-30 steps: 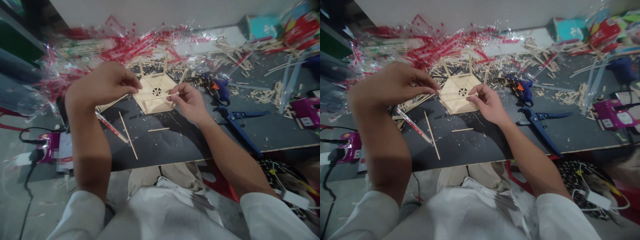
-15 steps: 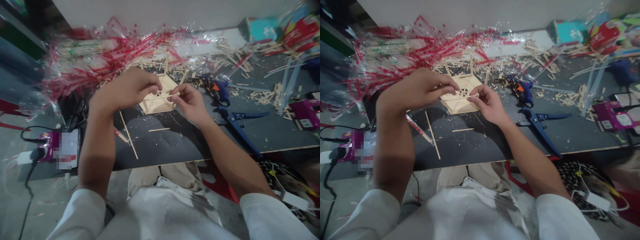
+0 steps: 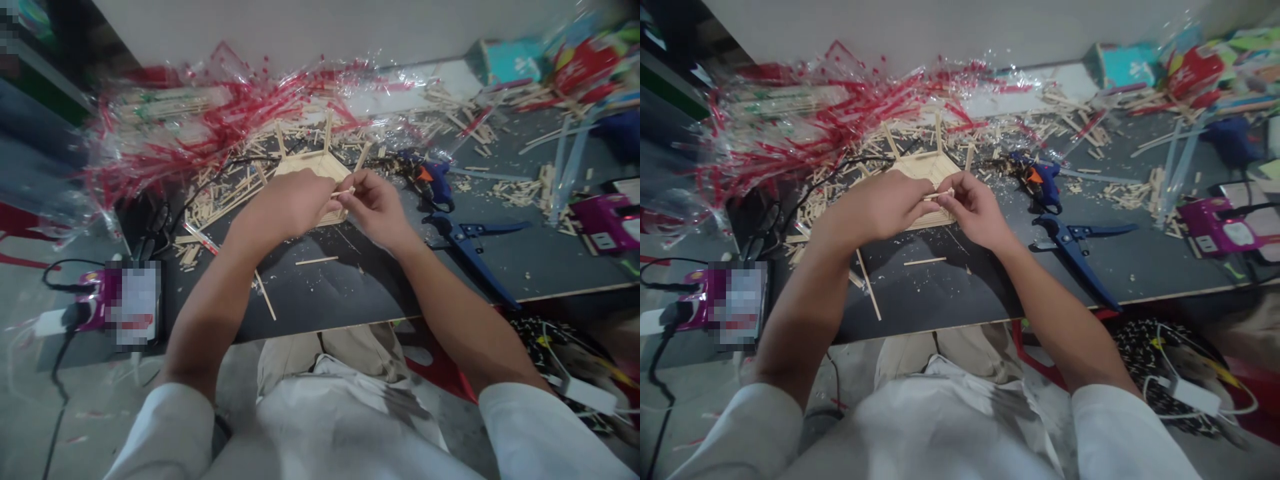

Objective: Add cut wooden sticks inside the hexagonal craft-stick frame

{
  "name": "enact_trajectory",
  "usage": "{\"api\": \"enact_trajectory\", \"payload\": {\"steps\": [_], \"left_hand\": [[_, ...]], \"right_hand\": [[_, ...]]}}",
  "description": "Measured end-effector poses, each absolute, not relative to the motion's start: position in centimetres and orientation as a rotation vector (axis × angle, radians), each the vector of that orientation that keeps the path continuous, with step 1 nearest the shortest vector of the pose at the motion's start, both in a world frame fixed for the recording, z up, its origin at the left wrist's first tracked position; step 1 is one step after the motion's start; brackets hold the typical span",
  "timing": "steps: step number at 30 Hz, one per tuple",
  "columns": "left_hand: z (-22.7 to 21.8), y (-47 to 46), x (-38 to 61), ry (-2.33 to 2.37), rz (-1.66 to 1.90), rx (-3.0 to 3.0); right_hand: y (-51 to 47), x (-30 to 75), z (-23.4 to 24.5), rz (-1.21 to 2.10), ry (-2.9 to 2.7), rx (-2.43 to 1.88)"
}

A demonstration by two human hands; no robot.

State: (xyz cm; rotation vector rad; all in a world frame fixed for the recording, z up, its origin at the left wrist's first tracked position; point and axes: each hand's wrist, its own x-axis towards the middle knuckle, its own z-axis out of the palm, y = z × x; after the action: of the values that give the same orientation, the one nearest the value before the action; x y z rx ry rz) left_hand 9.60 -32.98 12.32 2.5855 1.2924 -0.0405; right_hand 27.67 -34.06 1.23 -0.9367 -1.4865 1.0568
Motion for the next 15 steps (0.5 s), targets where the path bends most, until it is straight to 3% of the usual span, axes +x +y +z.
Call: {"api": "enact_trajectory", "payload": {"steps": [5, 10, 13, 15], "left_hand": [[13.0, -33.7, 9.6, 1.363, -0.101, 2.713], [16.8, -35.6, 7.8, 1.287, 0.118, 2.711], [18.6, -36.5, 6.1, 1.378, 0.156, 2.699], [18.6, -37.0, 5.0, 1.495, 0.188, 2.698]], "right_hand": [[-35.0, 29.9, 3.7, 0.874, -1.654, -1.05], [-40.0, 37.1, 7.2, 0.13, -1.804, -1.38], [-43.4, 42.3, 6.1, -0.043, -1.907, -1.646], [-45.1, 45.3, 4.2, 0.008, -2.013, -1.889]]}}
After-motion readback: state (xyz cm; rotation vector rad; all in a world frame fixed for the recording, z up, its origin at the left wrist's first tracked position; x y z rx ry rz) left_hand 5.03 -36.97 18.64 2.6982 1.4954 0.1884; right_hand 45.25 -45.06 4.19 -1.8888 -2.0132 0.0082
